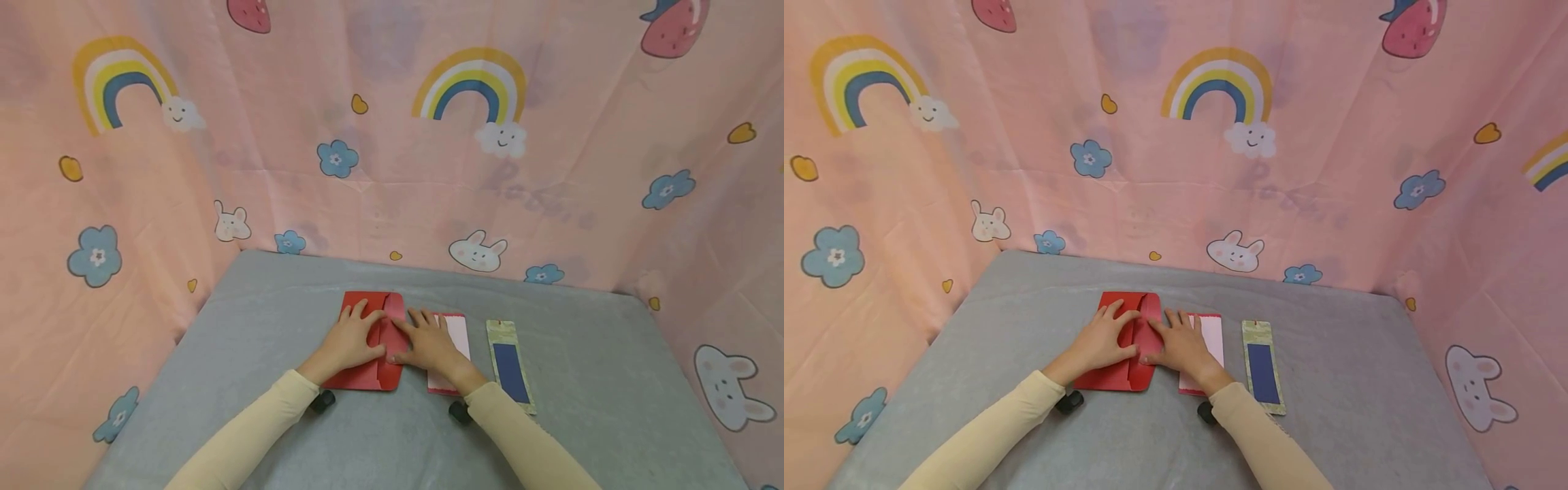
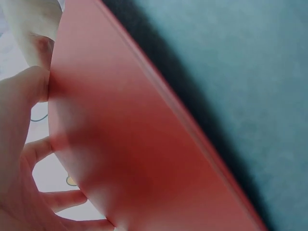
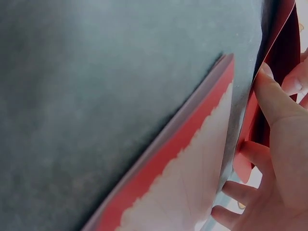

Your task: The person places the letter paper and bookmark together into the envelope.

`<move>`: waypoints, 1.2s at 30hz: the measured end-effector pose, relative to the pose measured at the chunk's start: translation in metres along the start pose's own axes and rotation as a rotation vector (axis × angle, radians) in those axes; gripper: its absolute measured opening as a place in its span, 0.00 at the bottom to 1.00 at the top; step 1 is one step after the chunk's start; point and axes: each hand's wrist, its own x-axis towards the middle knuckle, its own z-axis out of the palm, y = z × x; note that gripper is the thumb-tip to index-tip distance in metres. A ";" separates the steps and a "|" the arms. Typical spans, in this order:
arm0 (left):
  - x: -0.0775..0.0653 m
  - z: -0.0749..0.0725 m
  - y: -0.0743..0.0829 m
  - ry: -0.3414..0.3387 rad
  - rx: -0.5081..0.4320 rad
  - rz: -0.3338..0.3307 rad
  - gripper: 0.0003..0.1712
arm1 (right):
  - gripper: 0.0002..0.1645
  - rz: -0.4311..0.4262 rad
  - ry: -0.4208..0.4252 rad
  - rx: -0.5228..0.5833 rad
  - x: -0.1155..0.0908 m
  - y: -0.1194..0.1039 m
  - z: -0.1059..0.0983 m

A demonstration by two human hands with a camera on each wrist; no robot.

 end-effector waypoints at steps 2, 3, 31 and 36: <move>0.000 0.000 0.000 0.000 0.002 0.005 0.38 | 0.49 -0.003 0.004 -0.001 0.000 0.001 0.000; 0.000 0.000 0.000 -0.002 0.007 0.006 0.38 | 0.48 -0.005 0.007 -0.002 0.000 0.001 0.000; 0.001 0.002 0.003 -0.027 0.048 -0.013 0.38 | 0.52 -0.060 0.035 -0.054 -0.005 0.001 -0.007; 0.002 0.003 0.002 -0.023 0.051 -0.011 0.38 | 0.51 -0.061 0.080 -0.033 -0.006 0.004 -0.008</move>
